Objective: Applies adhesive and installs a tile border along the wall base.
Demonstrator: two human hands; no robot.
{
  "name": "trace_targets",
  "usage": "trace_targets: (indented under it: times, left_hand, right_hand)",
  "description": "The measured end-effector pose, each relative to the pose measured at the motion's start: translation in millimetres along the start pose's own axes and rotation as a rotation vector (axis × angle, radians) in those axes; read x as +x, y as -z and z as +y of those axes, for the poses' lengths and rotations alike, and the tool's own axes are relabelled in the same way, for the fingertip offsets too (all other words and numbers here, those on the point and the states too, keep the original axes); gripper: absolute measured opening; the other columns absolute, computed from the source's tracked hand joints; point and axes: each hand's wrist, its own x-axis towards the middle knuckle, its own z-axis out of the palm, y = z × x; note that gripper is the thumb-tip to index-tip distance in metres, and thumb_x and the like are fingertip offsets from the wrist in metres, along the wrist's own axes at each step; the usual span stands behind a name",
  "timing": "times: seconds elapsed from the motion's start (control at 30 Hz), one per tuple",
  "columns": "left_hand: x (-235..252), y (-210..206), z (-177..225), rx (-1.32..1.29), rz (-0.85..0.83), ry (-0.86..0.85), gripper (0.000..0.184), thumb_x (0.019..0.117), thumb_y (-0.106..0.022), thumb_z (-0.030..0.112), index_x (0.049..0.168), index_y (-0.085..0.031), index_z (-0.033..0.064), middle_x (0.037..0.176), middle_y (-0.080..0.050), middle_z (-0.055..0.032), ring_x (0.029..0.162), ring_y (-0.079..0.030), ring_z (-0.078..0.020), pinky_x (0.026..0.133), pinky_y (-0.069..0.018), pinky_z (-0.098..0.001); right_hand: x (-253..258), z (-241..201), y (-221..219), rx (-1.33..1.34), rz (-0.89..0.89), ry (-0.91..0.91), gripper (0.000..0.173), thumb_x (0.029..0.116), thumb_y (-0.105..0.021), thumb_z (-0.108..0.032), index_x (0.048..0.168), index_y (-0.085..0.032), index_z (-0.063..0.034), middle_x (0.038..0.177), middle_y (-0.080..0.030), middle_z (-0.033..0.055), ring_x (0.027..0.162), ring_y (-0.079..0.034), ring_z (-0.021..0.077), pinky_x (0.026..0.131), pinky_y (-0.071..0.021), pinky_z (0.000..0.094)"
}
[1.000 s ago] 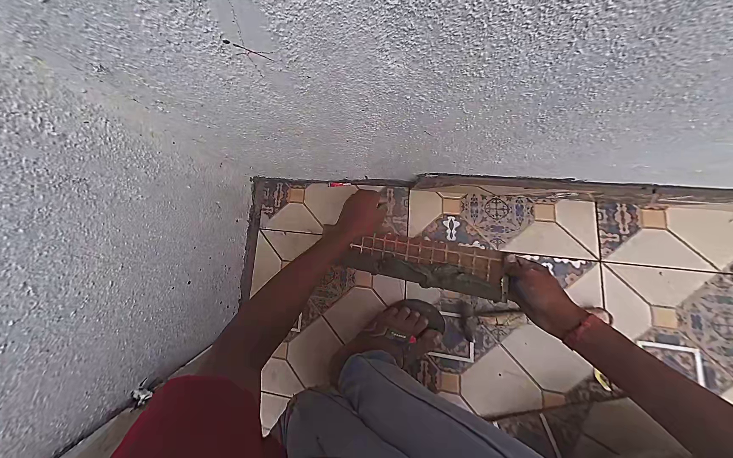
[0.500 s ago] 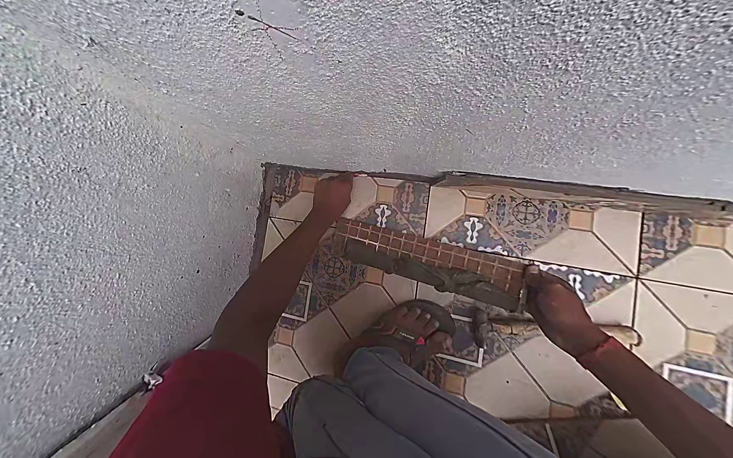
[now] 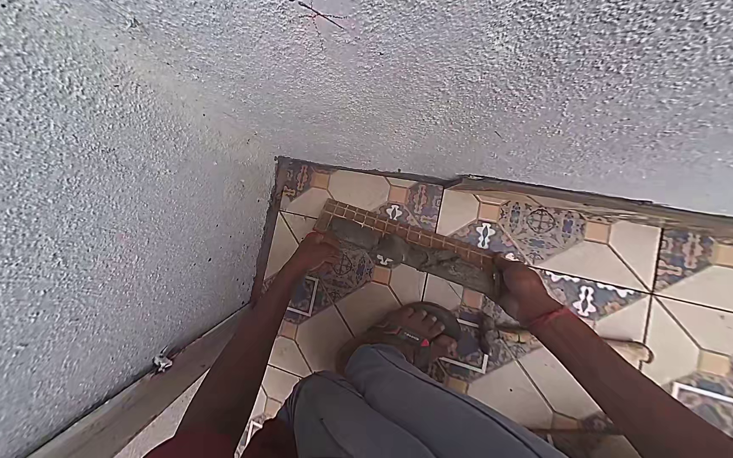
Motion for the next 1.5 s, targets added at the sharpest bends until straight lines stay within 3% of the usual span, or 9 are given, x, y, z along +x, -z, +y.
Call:
trace_targets:
  times: [0.1, 0.23, 0.37, 0.53, 0.8, 0.97, 1.13, 1.3, 1.5]
  left_hand:
    - [9, -7, 3, -0.881, 0.085, -0.094, 0.038, 0.0999, -0.042, -0.007, 0.137, -0.041, -0.0039, 0.121, -0.065, -0.0237, 0.102, -0.072, -0.0328, 0.089, -0.0616, -0.0457]
    - [15, 8, 27, -1.178, 0.217, -0.193, 0.034, 0.1049, -0.033, 0.008, 0.138, -0.040, 0.0038, 0.124, -0.060, -0.0223, 0.107, -0.065, -0.0318, 0.094, -0.0551, -0.0469]
    - [23, 22, 50, -1.191, 0.370, -0.150, 0.051, 0.1102, -0.038, 0.031, 0.153, -0.031, 0.0050, 0.144, -0.049, -0.0253, 0.121, -0.060, -0.0362, 0.098, -0.0531, -0.0500]
    - [34, 12, 62, -1.051, 0.431, -0.243, 0.044, 0.1110, -0.037, 0.022, 0.149, -0.033, -0.0006, 0.140, -0.050, -0.0232, 0.119, -0.060, -0.0303, 0.097, -0.0541, -0.0445]
    - [46, 2, 67, -0.912, 0.531, -0.413, 0.035, 0.1080, -0.048, 0.006, 0.140, -0.038, -0.0035, 0.120, -0.059, -0.0174, 0.098, -0.069, -0.0231, 0.086, -0.0618, -0.0385]
    - [45, 6, 84, -0.848, 0.568, -0.359, 0.033, 0.1065, -0.053, 0.007, 0.136, -0.045, -0.0061, 0.119, -0.062, -0.0182, 0.098, -0.070, -0.0221, 0.085, -0.0620, -0.0349]
    - [52, 5, 92, -0.700, 0.632, -0.438, 0.021, 0.1069, -0.054, 0.011, 0.119, -0.054, -0.0060, 0.096, -0.065, -0.0102, 0.083, -0.068, -0.0138, 0.081, -0.0610, -0.0293]
    - [68, -1, 93, -0.764, 0.612, -0.430, 0.050, 0.1094, -0.051, 0.024, 0.150, -0.036, -0.0002, 0.130, -0.060, -0.0230, 0.105, -0.070, -0.0280, 0.088, -0.0617, -0.0403]
    - [75, -7, 98, -0.889, 0.599, -0.432, 0.051, 0.1100, -0.049, 0.027, 0.152, -0.034, 0.0021, 0.135, -0.057, -0.0255, 0.108, -0.069, -0.0346, 0.086, -0.0622, -0.0472]
  right_hand:
    - [-13, -9, -44, 0.070, -0.034, -0.008, 0.031, 0.1090, -0.046, -0.030, 0.125, -0.057, -0.0057, 0.105, -0.063, 0.0123, 0.091, -0.064, 0.0219, 0.075, -0.0560, 0.0448]
    - [-18, -24, -96, 0.185, -0.126, -0.015, 0.027, 0.1083, -0.044, -0.023, 0.123, -0.057, -0.0039, 0.105, -0.064, 0.0144, 0.091, -0.065, 0.0237, 0.075, -0.0570, 0.0442]
    - [-16, -36, -123, 0.347, -0.156, -0.020, 0.026, 0.1054, -0.046, -0.017, 0.121, -0.056, 0.0018, 0.105, -0.064, 0.0195, 0.090, -0.066, 0.0283, 0.075, -0.0587, 0.0458]
    - [-30, -39, -108, 0.574, -0.285, 0.052, 0.033, 0.1073, -0.041, -0.008, 0.136, -0.054, 0.0010, 0.114, -0.066, 0.0208, 0.093, -0.069, 0.0274, 0.081, -0.0602, 0.0409]
    - [-22, -23, -105, 0.619, -0.333, 0.218, 0.028, 0.1028, -0.054, 0.000, 0.130, -0.061, 0.0017, 0.109, -0.067, 0.0143, 0.088, -0.066, 0.0194, 0.081, -0.0580, 0.0344]
    - [-24, -27, -109, 0.607, -0.261, 0.250, 0.027, 0.1024, -0.063, -0.010, 0.128, -0.065, 0.0005, 0.113, -0.070, 0.0139, 0.095, -0.070, 0.0186, 0.085, -0.0593, 0.0337]
    - [-32, -40, -116, 0.610, -0.203, 0.257, 0.033, 0.0989, -0.071, -0.022, 0.125, -0.067, -0.0025, 0.116, -0.070, 0.0120, 0.101, -0.068, 0.0193, 0.090, -0.0571, 0.0367]
    - [-30, -44, -122, 0.539, -0.172, 0.252, 0.037, 0.0962, -0.074, -0.035, 0.121, -0.071, -0.0085, 0.108, -0.072, 0.0087, 0.091, -0.067, 0.0169, 0.081, -0.0562, 0.0373]
    - [-29, -44, -133, 0.588, -0.124, 0.200, 0.039, 0.0930, -0.077, -0.041, 0.113, -0.074, -0.0075, 0.099, -0.072, 0.0092, 0.084, -0.066, 0.0176, 0.076, -0.0562, 0.0385]
